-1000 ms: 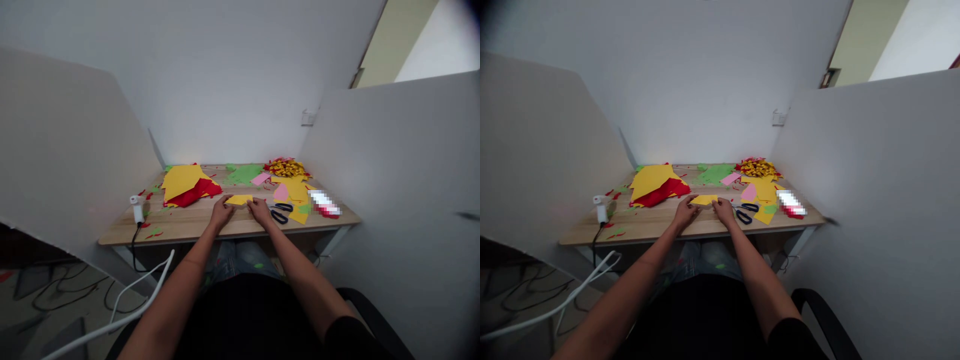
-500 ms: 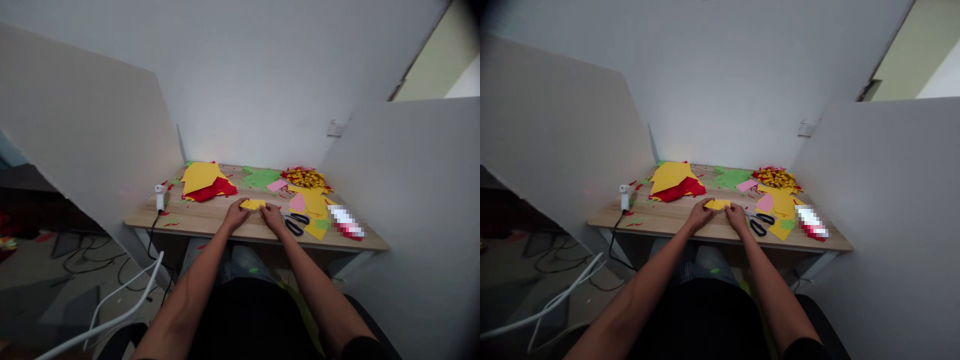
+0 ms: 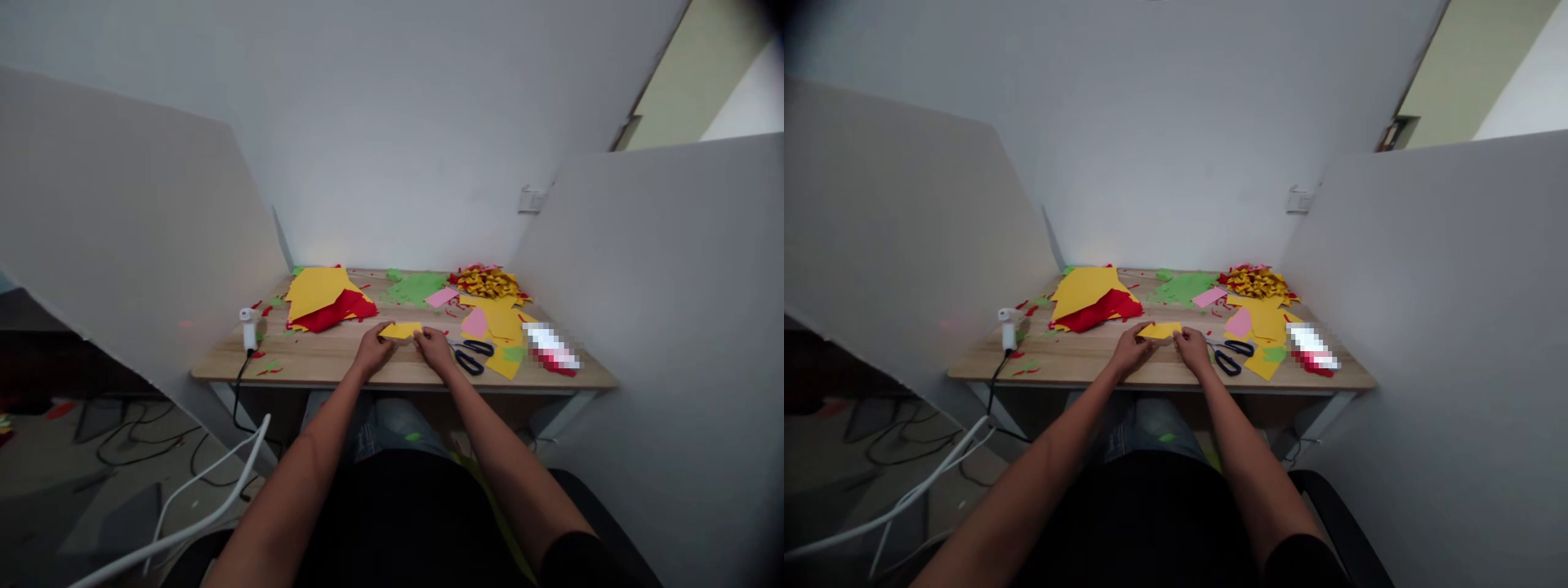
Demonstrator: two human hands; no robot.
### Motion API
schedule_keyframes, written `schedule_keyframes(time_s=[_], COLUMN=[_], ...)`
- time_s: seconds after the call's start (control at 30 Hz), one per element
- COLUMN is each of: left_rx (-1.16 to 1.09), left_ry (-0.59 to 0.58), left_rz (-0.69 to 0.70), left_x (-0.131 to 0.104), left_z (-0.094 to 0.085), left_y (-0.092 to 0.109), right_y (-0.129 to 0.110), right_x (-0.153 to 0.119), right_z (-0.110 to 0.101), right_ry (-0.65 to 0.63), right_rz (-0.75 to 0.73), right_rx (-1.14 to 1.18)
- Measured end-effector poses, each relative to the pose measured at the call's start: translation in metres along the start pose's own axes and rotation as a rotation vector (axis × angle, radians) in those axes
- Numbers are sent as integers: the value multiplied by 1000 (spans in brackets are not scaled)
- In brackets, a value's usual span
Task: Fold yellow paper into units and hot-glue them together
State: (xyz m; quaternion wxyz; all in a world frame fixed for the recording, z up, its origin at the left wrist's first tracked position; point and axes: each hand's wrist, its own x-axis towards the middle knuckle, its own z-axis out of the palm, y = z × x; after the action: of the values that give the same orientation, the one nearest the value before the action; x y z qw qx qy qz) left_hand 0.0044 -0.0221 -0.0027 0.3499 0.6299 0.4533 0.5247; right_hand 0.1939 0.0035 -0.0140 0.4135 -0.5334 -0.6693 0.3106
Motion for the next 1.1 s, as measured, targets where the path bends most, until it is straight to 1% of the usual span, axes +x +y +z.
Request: schedule_keyframes(time_s=[0.27,0.57,0.77,0.9,1.1], left_rx=[-13,-13,-26,-13,2], left_ry=[-67,-28,26,18,-5], left_rz=[-40,-59,-82,-90,-51], left_x=[4,6,4,4,3], left_z=[-1,0,-2,-2,-2], left_y=[-3,-4,-1,1,9], right_y=[-4,-2,-5,-7,-7], right_x=[-3,-2,-4,-5,-5], right_z=[-1,0,-1,-2,-1], right_ry=[12,0,-13,-3,24], right_rz=[-29,-36,-50,-58,-43], right_rx=[-26,-31,-50,-24,-16])
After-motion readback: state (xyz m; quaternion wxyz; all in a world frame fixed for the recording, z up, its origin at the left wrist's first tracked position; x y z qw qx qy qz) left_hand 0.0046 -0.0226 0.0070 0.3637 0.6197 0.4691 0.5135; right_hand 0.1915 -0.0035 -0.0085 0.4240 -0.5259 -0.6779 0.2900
